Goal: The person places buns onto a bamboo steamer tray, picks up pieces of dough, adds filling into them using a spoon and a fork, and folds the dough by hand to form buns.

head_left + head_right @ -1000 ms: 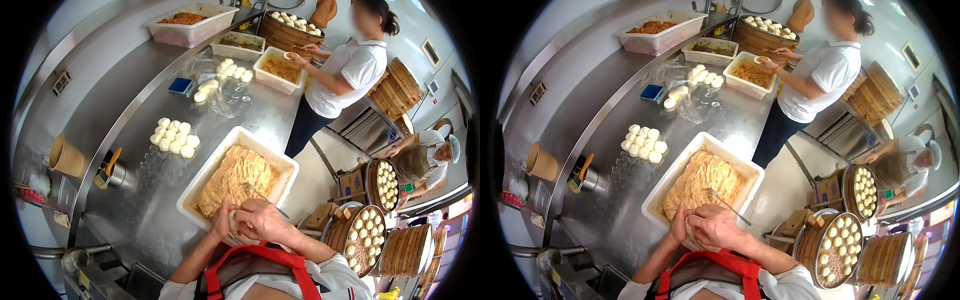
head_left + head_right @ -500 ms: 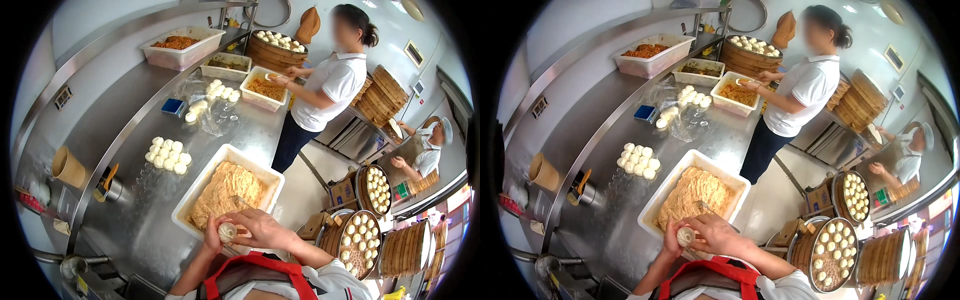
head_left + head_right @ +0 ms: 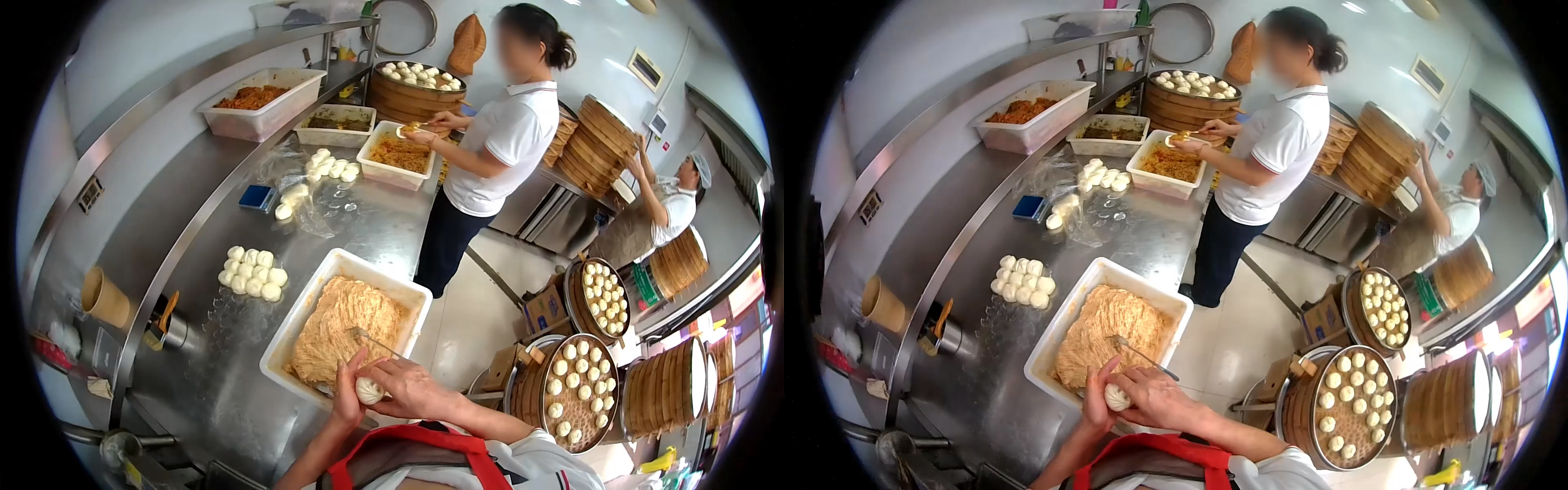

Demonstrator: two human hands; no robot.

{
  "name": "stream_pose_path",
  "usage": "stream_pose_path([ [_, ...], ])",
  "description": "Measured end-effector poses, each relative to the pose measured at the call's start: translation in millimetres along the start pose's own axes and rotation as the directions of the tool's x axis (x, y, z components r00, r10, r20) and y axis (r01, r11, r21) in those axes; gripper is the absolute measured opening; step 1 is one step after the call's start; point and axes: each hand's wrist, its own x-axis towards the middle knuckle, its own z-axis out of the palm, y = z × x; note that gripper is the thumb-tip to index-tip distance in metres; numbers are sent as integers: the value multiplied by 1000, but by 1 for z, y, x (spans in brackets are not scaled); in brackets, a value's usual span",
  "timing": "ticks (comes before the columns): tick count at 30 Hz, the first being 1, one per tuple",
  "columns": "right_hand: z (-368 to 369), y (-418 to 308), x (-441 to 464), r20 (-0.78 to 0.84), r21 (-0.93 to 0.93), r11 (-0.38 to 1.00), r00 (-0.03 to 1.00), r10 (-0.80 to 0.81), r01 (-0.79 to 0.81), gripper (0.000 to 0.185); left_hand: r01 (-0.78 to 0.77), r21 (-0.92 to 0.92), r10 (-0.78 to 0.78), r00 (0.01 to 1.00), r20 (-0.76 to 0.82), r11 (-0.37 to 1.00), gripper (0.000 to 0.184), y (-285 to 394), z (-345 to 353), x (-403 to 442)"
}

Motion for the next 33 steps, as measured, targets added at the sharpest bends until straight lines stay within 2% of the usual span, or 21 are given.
stream_pose_path([
  [9, -41, 27, -60, -138, 157, 985, 986, 94, -72, 52, 71, 121, -64, 996, -62, 990, 71, -1, 6, -14],
  [12, -53, 48, -101, -230, 138, 981, 959, 164, -134, 52, 101, 108, -86, 987, -133, 989, 69, -5, 14, -19],
  [14, -59, 64, -135, -286, 149, 966, 927, 245, -209, 50, 127, 99, -107, 977, -182, 987, 68, -11, 17, -19],
  [16, -65, 80, -168, -368, 155, 958, 886, 283, -242, 49, 148, 104, -130, 978, -161, 984, 66, -20, 25, -16],
  [17, -73, 82, -186, -298, 174, 910, 861, 413, -376, 49, 157, 104, -139, 978, -157, 982, 65, -24, 31, -14],
  [20, -84, 99, -243, -385, 208, 846, 754, 533, -492, 45, 182, 148, -166, 980, -114, 972, 63, -35, 68, -5],
  [24, -85, 121, -320, -471, 172, 726, 591, 654, -666, 49, 177, 311, -191, 981, 18, 934, 60, -57, 128, 9],
  [25, -84, 129, -339, -522, 178, 729, 564, 640, -661, 50, 182, 347, -209, 977, 41, 920, 60, -65, 142, 11],
  [30, -67, 150, -434, -576, 289, 489, 259, 776, -823, 46, 209, 499, -330, 929, 167, 841, 58, -97, 184, 25],
  [32, -66, 151, -467, -514, 299, 301, 113, 850, -905, 43, 229, 537, -368, 914, 167, 812, 57, -108, 196, 29],
  [33, -58, 154, -486, -542, 315, 273, 64, 838, -909, 44, 232, 551, -379, 910, 168, 802, 57, -114, 202, 31],
])
